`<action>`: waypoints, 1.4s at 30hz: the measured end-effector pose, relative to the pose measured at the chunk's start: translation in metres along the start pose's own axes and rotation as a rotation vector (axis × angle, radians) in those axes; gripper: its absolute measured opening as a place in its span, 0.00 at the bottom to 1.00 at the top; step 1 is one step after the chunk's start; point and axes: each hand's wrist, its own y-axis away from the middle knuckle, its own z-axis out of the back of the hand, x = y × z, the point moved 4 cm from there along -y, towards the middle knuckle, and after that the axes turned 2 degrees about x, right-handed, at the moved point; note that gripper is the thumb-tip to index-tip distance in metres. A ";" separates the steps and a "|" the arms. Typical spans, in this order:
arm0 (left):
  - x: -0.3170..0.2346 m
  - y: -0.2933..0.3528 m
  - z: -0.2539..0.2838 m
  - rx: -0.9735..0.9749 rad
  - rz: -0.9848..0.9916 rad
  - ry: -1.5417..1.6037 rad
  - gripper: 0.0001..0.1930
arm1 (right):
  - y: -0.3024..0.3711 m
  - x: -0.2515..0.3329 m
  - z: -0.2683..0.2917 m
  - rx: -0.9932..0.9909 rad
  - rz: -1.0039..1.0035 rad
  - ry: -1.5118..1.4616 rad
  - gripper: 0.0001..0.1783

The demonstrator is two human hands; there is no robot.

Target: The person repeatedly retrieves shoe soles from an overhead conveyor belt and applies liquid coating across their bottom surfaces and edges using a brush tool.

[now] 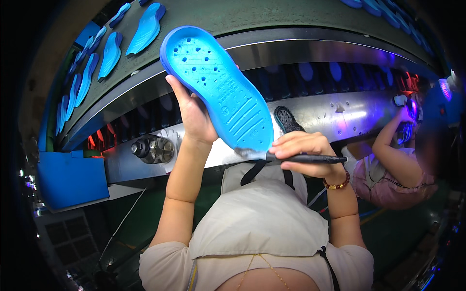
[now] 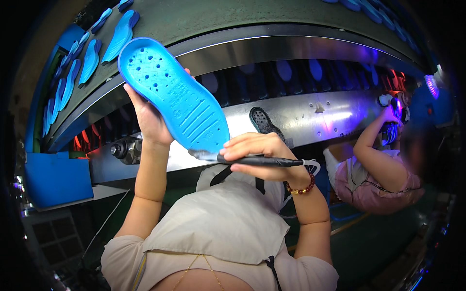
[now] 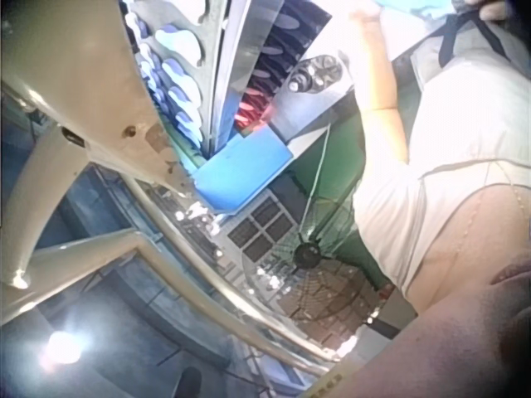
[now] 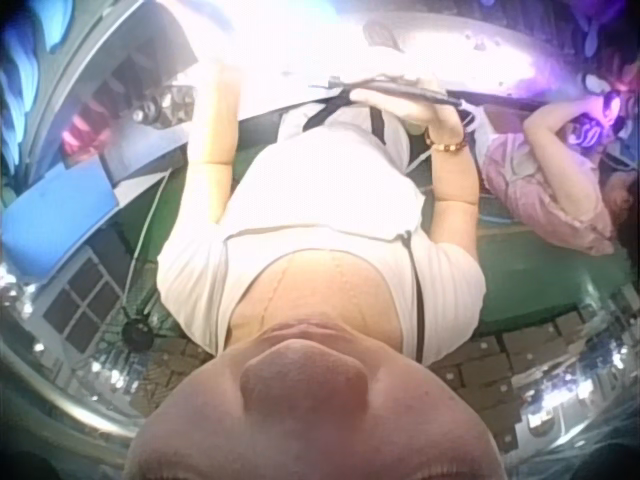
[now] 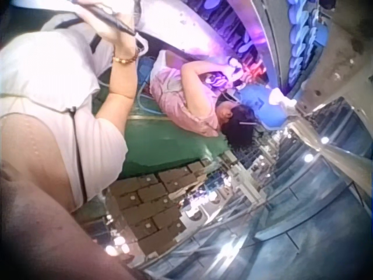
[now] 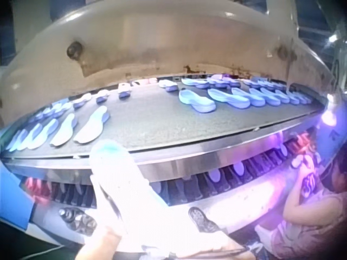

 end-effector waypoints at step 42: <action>0.043 0.027 -0.012 0.162 0.948 -0.345 0.27 | -0.011 0.018 0.027 0.309 -0.063 0.092 0.10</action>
